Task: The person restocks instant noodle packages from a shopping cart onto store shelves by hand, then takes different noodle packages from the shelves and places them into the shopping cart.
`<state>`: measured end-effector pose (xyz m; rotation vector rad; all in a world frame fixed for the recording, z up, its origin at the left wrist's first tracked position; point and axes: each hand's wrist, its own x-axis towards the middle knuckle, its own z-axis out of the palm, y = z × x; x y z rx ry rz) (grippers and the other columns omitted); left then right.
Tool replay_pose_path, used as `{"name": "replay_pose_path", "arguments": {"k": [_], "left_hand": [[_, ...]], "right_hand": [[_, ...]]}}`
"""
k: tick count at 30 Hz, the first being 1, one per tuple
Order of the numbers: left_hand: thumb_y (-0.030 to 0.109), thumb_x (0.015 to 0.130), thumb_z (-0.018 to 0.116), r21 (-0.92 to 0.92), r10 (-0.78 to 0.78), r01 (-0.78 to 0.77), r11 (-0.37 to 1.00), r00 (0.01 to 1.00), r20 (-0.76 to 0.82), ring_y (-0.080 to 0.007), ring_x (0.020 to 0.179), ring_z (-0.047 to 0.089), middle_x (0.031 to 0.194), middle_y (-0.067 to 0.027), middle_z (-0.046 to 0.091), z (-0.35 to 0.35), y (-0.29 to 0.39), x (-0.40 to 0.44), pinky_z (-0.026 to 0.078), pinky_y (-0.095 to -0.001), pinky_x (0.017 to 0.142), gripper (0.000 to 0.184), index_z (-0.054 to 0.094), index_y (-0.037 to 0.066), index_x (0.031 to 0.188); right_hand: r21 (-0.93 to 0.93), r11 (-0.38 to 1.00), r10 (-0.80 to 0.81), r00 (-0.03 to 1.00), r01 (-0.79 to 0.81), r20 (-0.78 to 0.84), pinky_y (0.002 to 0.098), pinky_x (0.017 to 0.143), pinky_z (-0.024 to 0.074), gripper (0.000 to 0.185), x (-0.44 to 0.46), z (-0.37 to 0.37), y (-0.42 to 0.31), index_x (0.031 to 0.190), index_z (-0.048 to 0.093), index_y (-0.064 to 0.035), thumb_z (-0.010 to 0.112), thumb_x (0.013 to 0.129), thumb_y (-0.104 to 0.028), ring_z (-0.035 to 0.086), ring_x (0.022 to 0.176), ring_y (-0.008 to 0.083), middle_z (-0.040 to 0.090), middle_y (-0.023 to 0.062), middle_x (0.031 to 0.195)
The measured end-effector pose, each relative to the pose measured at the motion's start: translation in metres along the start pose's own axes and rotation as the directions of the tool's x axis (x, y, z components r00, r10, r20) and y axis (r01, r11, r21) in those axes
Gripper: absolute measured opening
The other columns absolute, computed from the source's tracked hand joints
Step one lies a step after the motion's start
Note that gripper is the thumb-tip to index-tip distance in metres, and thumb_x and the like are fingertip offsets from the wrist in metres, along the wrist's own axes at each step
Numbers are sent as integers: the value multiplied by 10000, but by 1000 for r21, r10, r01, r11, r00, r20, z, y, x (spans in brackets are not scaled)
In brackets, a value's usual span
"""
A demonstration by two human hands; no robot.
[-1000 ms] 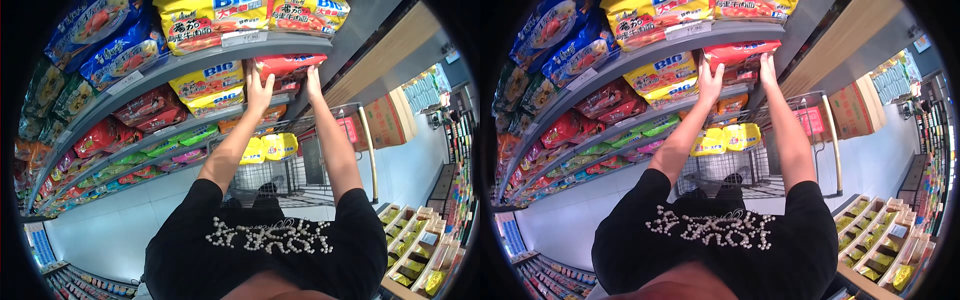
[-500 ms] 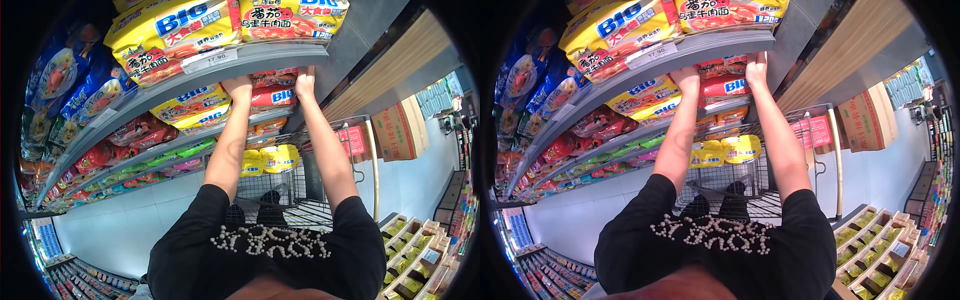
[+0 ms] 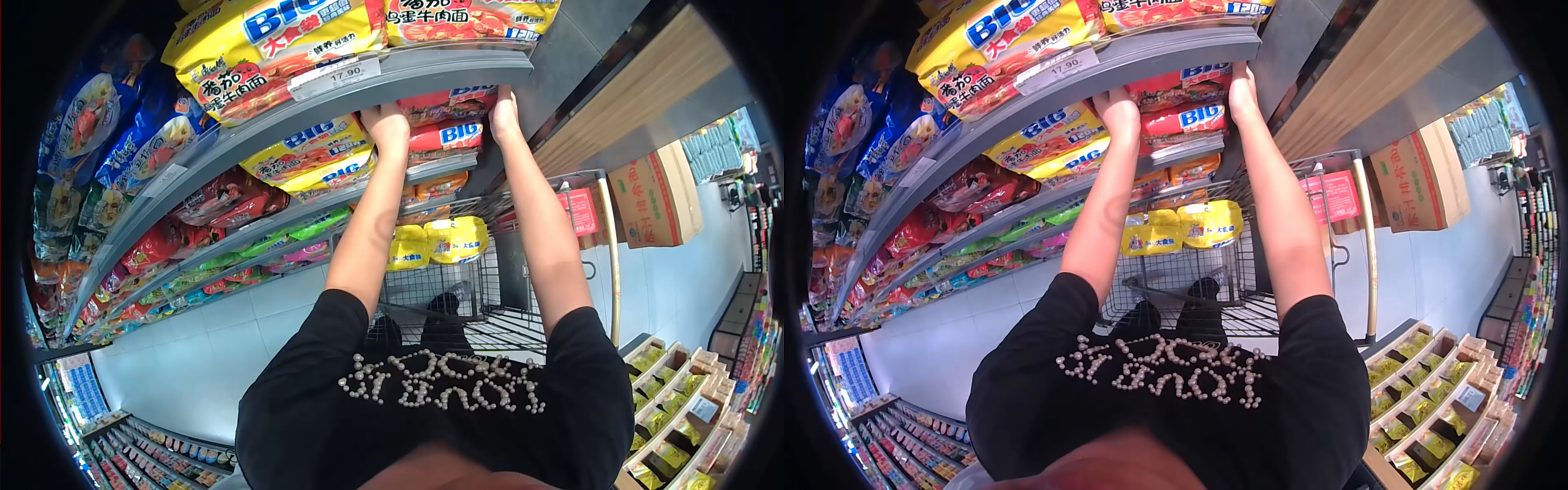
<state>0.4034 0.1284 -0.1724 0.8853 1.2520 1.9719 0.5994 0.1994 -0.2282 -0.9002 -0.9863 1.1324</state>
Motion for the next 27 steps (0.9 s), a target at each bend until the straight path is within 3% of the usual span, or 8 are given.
{"name": "replay_pose_path", "arguments": {"k": [4,9,11,14,15,17,21,27], "left_hand": [[345,969,453,141,218,-218,966,976,11,-386,1016,563,1117,-286,594,-12,-5,-10,407,-369,913,525,452,-97,1251],[447,934,485,258,196,-261,930,948,249,-412,1143,491,1239,-299,502,-53,-41,-29,367,-414,982,718,305,-96,1369],[470,911,519,190,444,-503,843,850,283,-423,1187,448,1309,-299,438,-58,-33,-43,337,-428,1016,773,273,-83,1392],[338,861,637,310,344,-454,836,872,348,-377,1207,449,1320,-256,435,-67,-63,-47,340,-417,1022,745,280,-38,1397],[289,857,655,368,349,-479,797,862,367,-348,1196,475,1296,-236,470,-67,-65,-48,358,-405,1010,711,302,-23,1390],[280,820,693,402,295,-409,819,902,316,-441,1176,455,1279,-296,457,-59,-71,-42,353,-443,1003,786,269,-56,1389],[307,839,679,478,267,-327,815,945,189,-436,1126,523,1221,-283,537,-41,-71,-31,404,-425,960,755,297,-43,1389],[368,872,639,406,254,-254,878,966,53,-388,1192,489,1321,-275,474,-18,-73,-19,355,-380,1009,756,277,11,1431]], "right_hand": [[-129,982,-148,986,137,-78,330,1012,341,667,-21,-15,31,1287,470,69,325,993,-512,479,1179,215,523,129,1297],[-148,988,-62,994,47,-95,338,1049,310,562,-88,-9,34,1429,307,-48,417,996,-389,427,1256,204,423,130,1397],[-164,979,-129,991,124,-21,335,1047,321,610,-97,-14,51,1470,216,-51,495,971,-265,422,1261,208,399,141,1410],[-153,973,-168,985,172,41,333,1039,352,808,-99,-13,56,1473,121,-22,645,859,-59,438,1240,229,417,189,1370],[-188,961,-187,978,201,89,336,1040,352,847,-95,-12,53,1471,120,-20,675,833,-65,440,1238,233,415,190,1369],[-257,931,-218,959,260,181,341,1041,351,923,-86,-12,47,1467,119,-16,734,781,-78,444,1234,241,413,192,1367],[-563,810,-9,963,166,271,347,1030,372,1022,-56,-17,19,1410,200,3,847,635,-154,443,1237,280,416,206,1353],[-739,672,-62,998,50,11,374,920,478,936,-56,-5,16,1320,385,-47,892,555,-228,626,1053,282,641,189,1130]]}}
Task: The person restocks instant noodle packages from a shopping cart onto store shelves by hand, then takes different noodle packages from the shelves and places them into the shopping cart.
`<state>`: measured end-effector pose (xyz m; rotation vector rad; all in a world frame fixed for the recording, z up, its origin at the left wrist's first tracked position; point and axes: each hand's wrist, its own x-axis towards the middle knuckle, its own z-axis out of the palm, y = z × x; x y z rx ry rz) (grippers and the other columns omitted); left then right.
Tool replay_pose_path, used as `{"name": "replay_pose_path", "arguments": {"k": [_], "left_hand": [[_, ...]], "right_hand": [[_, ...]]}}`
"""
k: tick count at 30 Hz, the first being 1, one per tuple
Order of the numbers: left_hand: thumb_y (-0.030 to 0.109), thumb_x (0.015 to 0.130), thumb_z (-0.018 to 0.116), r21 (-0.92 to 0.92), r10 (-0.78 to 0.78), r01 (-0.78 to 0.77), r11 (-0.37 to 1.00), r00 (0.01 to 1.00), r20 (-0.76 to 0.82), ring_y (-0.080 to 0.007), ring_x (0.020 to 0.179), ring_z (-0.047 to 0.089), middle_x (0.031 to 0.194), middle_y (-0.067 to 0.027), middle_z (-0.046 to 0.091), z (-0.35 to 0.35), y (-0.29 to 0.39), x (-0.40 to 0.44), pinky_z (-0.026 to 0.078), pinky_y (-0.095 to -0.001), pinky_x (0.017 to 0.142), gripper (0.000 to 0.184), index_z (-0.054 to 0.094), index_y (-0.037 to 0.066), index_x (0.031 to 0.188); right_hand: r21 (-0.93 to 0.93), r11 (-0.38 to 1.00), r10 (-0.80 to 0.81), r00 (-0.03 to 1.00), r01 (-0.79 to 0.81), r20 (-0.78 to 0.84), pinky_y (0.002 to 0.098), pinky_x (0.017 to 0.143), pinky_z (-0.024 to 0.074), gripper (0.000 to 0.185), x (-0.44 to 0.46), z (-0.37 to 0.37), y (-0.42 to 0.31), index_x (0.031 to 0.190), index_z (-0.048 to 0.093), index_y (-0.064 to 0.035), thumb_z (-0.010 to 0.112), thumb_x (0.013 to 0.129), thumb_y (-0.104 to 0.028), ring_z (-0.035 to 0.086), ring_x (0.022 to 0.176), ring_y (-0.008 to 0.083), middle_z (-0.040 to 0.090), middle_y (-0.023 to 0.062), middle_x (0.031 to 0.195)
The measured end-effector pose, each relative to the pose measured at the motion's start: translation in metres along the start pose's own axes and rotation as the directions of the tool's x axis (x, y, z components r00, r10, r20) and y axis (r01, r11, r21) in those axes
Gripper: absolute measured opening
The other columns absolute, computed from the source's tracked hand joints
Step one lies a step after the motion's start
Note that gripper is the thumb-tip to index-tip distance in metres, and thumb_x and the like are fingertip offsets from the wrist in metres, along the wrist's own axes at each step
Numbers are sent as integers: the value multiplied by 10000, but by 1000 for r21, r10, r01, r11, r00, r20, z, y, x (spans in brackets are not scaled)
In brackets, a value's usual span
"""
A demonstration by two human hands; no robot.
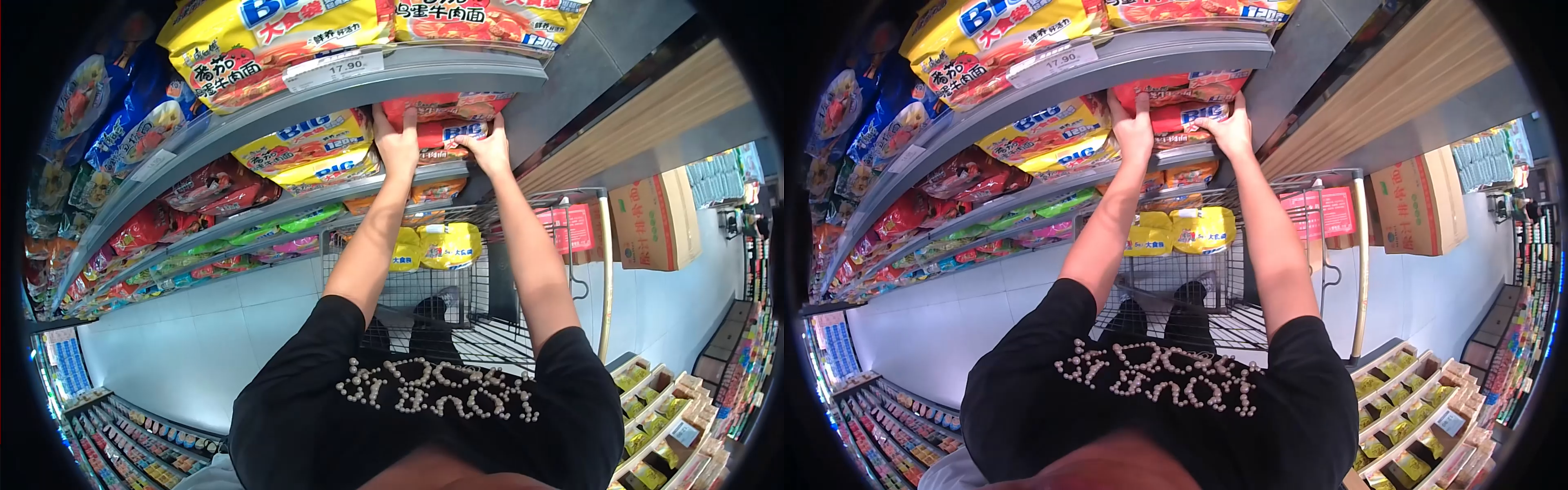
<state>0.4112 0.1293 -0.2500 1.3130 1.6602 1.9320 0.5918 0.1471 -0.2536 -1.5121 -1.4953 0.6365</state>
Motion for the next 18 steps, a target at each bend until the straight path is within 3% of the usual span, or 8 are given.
{"name": "replay_pose_path", "arguments": {"k": [2,5,8,9,13,15,18], "left_hand": [[345,871,641,-38,-84,85,996,996,17,-374,1172,501,1302,-270,492,-2,5,-1,356,-379,1010,732,299,-7,1414],[288,849,667,-71,-196,197,978,980,15,-383,1141,520,1253,-287,520,-5,12,-1,381,-387,986,695,352,-46,1370],[290,854,661,-161,-117,107,981,992,-54,-372,1143,522,1254,-290,519,2,7,-4,382,-380,984,689,353,-46,1371],[276,859,656,-158,-125,116,981,991,-51,-366,1152,515,1273,-280,508,1,12,-4,374,-382,990,683,347,-48,1376],[267,870,647,-223,-68,47,974,994,-85,-377,1130,508,1255,-262,509,2,6,-9,366,-394,992,664,339,-45,1369],[261,877,639,-206,-36,9,979,991,-129,-379,1117,503,1232,-251,515,2,8,-17,360,-398,994,643,341,-42,1360],[259,945,543,-223,-133,119,968,990,-45,-289,1113,498,1243,-191,499,-4,8,-13,357,-371,990,562,302,0,1381]], "right_hand": [[28,1000,8,999,-9,36,367,927,472,960,2,0,6,1313,369,-10,899,543,-226,600,1082,294,607,205,1168],[75,992,-105,994,105,-4,356,935,463,966,5,6,17,1300,336,34,900,550,-196,562,1111,286,548,219,1214],[251,967,-67,996,52,51,350,942,453,930,3,2,-4,1279,314,58,888,574,-141,523,1135,265,492,225,1253],[341,936,-106,994,89,33,348,925,461,871,1,8,3,1265,322,31,871,605,-112,549,1092,237,534,205,1206],[357,924,-144,990,134,1,350,889,475,802,-2,12,11,1219,353,5,870,623,-139,590,996,230,596,165,1077],[255,964,-69,998,70,-12,353,878,476,763,-12,7,-1,1176,368,4,872,625,-153,591,994,228,596,171,1075],[205,977,-55,998,58,-23,355,868,472,689,-17,0,-10,1112,380,2,861,655,-184,592,976,224,595,174,1056]]}}
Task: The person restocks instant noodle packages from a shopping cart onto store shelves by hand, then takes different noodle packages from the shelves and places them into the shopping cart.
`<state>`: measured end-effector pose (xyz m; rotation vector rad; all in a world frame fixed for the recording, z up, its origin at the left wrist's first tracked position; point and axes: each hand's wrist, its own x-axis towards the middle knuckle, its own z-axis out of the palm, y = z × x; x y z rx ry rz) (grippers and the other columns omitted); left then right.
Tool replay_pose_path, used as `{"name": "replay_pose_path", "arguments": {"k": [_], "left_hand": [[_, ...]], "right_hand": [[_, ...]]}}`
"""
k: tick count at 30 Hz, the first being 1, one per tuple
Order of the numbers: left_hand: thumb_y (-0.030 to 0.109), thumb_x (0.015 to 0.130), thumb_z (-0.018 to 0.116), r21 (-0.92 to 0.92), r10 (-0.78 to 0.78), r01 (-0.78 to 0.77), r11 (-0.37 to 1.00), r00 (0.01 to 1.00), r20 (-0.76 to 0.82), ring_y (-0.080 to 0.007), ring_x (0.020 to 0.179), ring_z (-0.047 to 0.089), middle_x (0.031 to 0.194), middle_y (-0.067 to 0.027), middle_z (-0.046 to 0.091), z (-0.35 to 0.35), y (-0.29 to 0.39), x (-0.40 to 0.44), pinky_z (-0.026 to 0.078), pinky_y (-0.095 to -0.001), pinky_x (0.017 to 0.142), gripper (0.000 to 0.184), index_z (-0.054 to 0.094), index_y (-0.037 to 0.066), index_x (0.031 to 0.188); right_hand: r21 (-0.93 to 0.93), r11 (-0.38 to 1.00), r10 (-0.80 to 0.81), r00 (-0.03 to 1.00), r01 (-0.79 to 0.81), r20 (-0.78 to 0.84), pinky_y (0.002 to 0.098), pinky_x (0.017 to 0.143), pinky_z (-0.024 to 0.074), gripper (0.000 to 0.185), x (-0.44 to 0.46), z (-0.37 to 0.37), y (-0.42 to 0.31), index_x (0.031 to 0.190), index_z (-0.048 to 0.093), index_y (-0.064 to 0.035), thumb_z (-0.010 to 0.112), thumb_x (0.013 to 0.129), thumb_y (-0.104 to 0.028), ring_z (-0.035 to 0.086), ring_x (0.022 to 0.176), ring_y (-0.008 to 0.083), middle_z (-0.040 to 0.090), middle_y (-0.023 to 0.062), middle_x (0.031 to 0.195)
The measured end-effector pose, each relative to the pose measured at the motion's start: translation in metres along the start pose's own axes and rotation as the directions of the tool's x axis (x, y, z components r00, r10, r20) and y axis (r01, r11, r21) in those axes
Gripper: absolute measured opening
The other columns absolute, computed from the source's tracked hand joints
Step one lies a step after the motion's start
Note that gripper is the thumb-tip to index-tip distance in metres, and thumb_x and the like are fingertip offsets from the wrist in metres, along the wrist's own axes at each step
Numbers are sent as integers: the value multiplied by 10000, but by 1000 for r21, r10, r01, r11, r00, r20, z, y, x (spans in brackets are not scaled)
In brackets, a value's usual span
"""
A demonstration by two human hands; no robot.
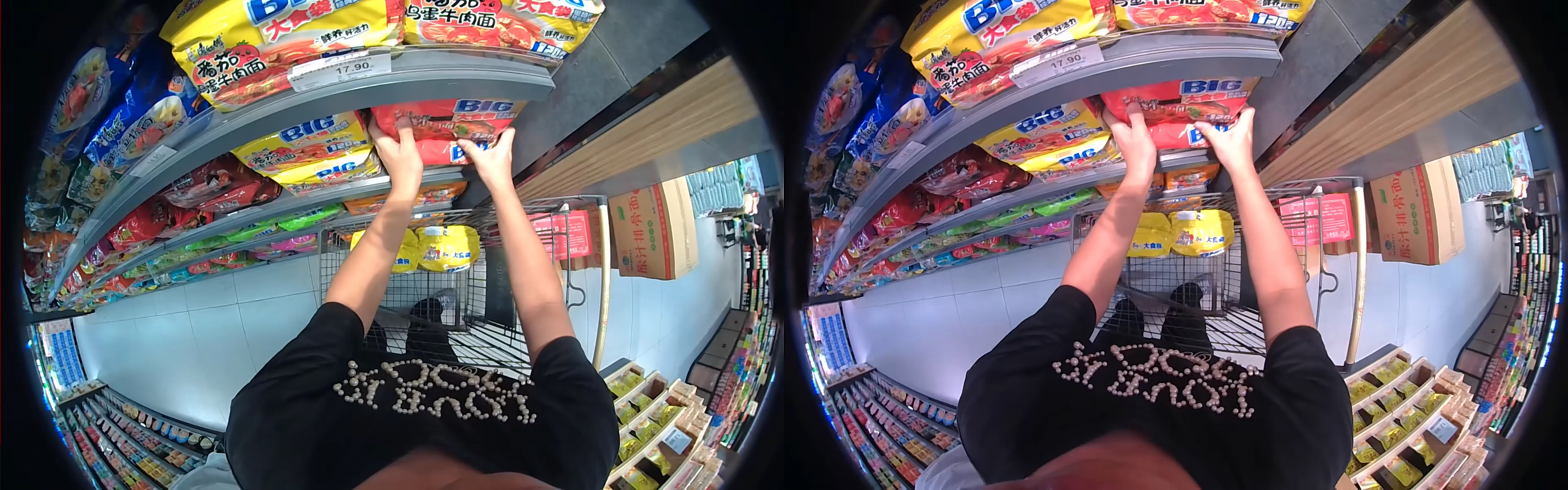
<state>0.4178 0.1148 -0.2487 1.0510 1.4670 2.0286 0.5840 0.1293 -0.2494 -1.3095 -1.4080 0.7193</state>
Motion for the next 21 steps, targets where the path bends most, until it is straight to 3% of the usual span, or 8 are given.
{"name": "replay_pose_path", "arguments": {"k": [8,11,12,14,16,18,20,21], "left_hand": [[251,967,503,7,-47,47,999,998,47,-261,1094,512,1236,-198,514,-9,-4,-9,384,-367,958,535,298,-11,1386],[255,948,519,5,-44,44,999,992,119,-384,1203,438,1305,-274,444,-21,0,-18,316,-417,1036,563,309,-51,1372],[231,950,504,110,129,-139,984,987,95,-397,1286,371,1381,-284,380,-25,-1,-23,274,-420,1078,579,273,-46,1403],[214,947,498,85,-76,55,995,961,266,-390,1338,318,1431,-281,324,-51,-3,-45,241,-419,1104,591,253,-42,1420],[179,937,504,18,45,-55,998,927,372,-383,1297,390,1376,-276,409,-92,18,-67,296,-407,1080,544,314,-41,1397],[173,932,514,107,-107,59,993,842,529,-373,1250,455,1321,-252,483,-146,-15,-96,346,-405,1045,518,354,-42,1376],[184,927,529,376,-287,50,925,740,609,-371,1187,511,1254,-237,542,-219,-23,-121,382,-407,1009,459,432,-31,1321],[196,923,540,421,-302,14,907,718,627,-374,1155,528,1226,-237,555,-257,-42,-136,395,-409,993,437,461,-19,1295]], "right_hand": [[204,965,-160,987,162,-26,323,883,452,531,13,7,50,1178,450,-15,759,797,-219,583,985,183,602,114,1078],[168,974,-149,989,150,-14,319,886,449,436,3,3,27,1158,477,-11,716,837,-183,581,992,177,610,107,1078],[192,972,-138,990,134,7,309,903,447,446,2,3,28,1233,447,-2,670,872,-140,576,1019,175,598,110,1114],[396,914,-79,996,88,-39,306,935,440,499,-11,5,34,1322,381,3,624,900,-101,558,1078,193,552,142,1200],[304,952,21,990,22,-138,322,986,411,546,-41,5,43,1373,318,3,598,912,-82,522,1153,234,463,196,1307],[214,976,66,980,-24,-188,326,986,407,507,-86,8,51,1344,351,4,599,911,-79,532,1121,215,493,181,1264],[125,990,84,985,-65,-154,337,935,439,383,-142,19,85,1251,455,0,593,913,-116,550,1051,196,552,150,1159],[52,969,240,971,-240,14,320,900,450,333,-173,25,118,1197,497,-9,592,910,-150,557,1012,189,571,124,1097]]}}
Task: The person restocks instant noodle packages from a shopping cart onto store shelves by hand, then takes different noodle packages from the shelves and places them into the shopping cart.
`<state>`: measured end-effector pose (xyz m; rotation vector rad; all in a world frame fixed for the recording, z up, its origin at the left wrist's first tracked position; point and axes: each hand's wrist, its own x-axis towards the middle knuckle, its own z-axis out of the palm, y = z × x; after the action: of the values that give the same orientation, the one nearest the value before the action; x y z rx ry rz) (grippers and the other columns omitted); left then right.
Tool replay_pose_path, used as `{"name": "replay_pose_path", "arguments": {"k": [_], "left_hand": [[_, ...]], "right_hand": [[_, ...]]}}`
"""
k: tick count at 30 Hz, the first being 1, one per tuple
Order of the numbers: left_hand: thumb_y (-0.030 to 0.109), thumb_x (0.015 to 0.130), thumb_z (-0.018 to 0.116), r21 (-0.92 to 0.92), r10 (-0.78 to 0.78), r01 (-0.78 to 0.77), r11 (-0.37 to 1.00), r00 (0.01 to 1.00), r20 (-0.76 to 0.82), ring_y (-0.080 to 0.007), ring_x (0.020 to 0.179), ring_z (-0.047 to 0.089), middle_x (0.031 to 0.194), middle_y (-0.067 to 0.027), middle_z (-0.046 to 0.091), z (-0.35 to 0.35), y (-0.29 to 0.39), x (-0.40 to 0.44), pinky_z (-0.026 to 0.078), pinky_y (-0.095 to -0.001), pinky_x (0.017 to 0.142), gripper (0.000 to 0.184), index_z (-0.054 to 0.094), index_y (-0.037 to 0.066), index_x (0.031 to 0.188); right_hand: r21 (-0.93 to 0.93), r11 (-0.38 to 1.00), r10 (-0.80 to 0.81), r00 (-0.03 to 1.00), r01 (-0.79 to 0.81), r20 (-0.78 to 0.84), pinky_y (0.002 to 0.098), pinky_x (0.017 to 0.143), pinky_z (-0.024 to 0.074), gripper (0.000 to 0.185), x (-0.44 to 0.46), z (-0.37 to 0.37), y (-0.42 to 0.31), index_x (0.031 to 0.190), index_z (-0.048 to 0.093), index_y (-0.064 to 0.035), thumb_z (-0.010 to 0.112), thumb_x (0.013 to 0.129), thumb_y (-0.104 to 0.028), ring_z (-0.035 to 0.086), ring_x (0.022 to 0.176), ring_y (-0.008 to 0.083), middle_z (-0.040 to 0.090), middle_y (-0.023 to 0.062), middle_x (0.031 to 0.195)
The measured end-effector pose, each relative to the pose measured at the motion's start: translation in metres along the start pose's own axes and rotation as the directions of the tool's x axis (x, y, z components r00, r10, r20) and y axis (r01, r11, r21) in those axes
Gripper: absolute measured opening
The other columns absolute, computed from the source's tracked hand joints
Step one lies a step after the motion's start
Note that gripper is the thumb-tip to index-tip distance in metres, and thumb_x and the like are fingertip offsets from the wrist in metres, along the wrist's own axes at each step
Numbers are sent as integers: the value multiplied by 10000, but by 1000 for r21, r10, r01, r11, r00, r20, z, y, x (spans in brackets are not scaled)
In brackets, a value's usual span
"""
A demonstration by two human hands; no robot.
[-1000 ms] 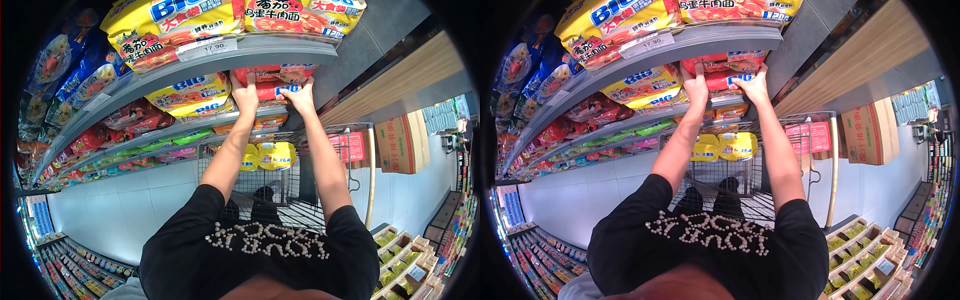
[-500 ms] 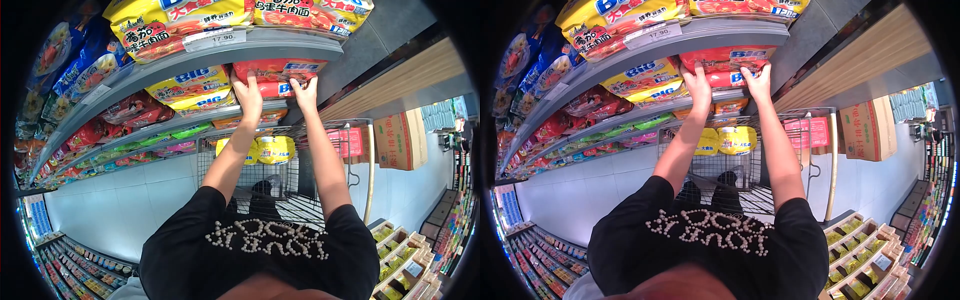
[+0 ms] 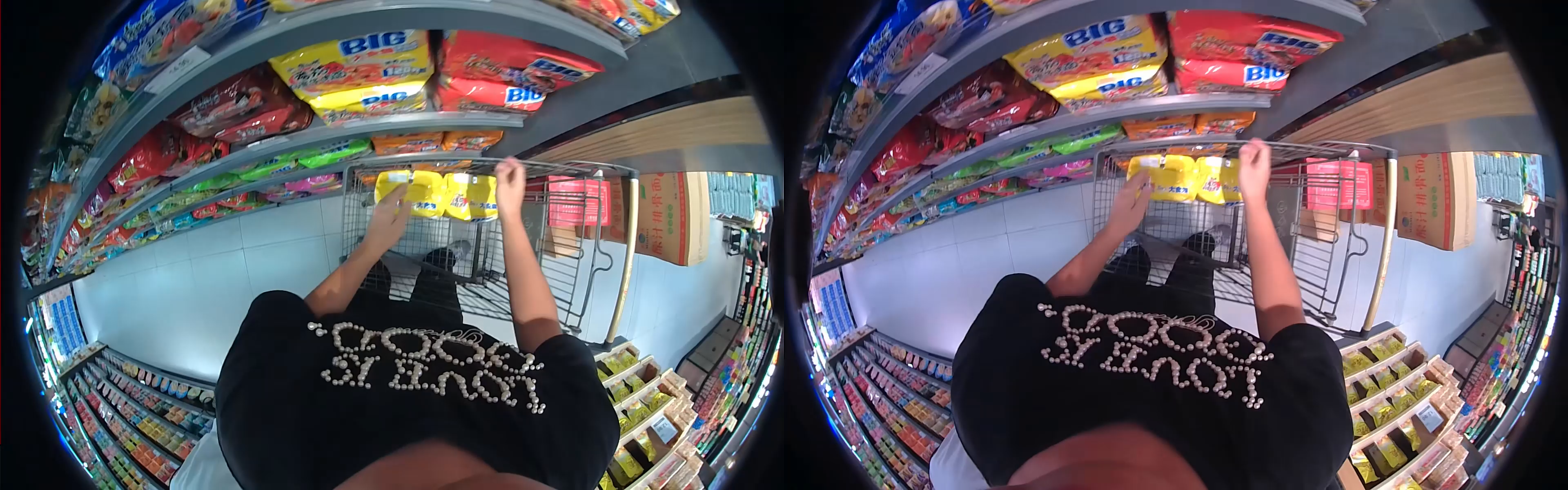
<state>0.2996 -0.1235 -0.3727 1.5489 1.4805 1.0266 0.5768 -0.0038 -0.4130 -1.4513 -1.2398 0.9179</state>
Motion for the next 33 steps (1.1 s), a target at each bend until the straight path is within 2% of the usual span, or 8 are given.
{"name": "replay_pose_path", "arguments": {"k": [1,3,8,15,19,27,31,33], "left_hand": [[208,920,550,59,-9,7,998,999,32,-378,1123,545,1198,-238,568,-8,-36,-31,408,-411,977,416,489,-7,1270],[238,912,563,282,-228,173,944,957,179,-389,1109,549,1181,-241,577,-32,-87,-100,409,-421,976,392,526,6,1225],[280,905,569,443,-295,53,895,816,497,-397,1310,373,1349,-212,474,-78,-130,-202,315,-427,1086,401,543,31,1219],[183,899,574,328,-406,302,895,856,319,-386,1321,360,1355,-204,471,-79,-127,-227,305,-418,1095,302,576,37,1163],[121,892,566,215,-391,358,909,910,140,-377,1173,507,1219,-194,571,-71,-116,-234,398,-412,1003,208,611,16,1065],[99,892,576,17,-510,513,858,855,-94,-301,912,637,1012,-159,644,-78,-83,-191,498,-357,809,195,614,14,1063],[239,853,667,82,-368,379,922,921,-127,-314,1054,583,1163,-193,591,-62,-138,-171,449,-383,936,483,519,-29,1227],[315,775,751,62,-440,440,896,898,-9,-327,1277,423,1345,-237,448,-62,-144,-155,329,-385,1076,799,363,-50,1371]], "right_hand": [[-98,982,177,973,-164,145,303,865,461,293,-22,3,30,1143,540,-19,591,907,-183,563,972,181,590,98,1035],[-283,689,718,578,-667,387,351,818,481,305,-67,26,39,1146,545,-49,544,907,-237,569,933,183,595,77,1026],[-79,338,917,309,-938,254,474,806,469,476,-125,85,107,1280,473,-117,554,903,-397,539,1011,277,519,98,1203],[-140,293,943,262,-946,205,532,913,412,616,-91,116,197,1374,386,-153,596,880,-454,384,1254,319,369,120,1413],[-523,810,506,764,-264,399,434,860,468,539,-105,110,237,1249,528,-56,651,853,-401,591,1039,301,621,146,1137],[-284,952,215,912,-116,348,376,862,471,365,-174,128,164,1190,557,-16,613,883,-207,617,988,262,651,156,1074],[160,821,463,803,-548,376,360,875,470,432,-191,113,126,1275,474,-24,581,862,-87,583,1038,258,597,128,1121],[-18,638,697,567,-770,439,366,789,508,334,-188,81,65,1229,505,-6,538,900,-56,630,920,235,621,128,1074]]}}
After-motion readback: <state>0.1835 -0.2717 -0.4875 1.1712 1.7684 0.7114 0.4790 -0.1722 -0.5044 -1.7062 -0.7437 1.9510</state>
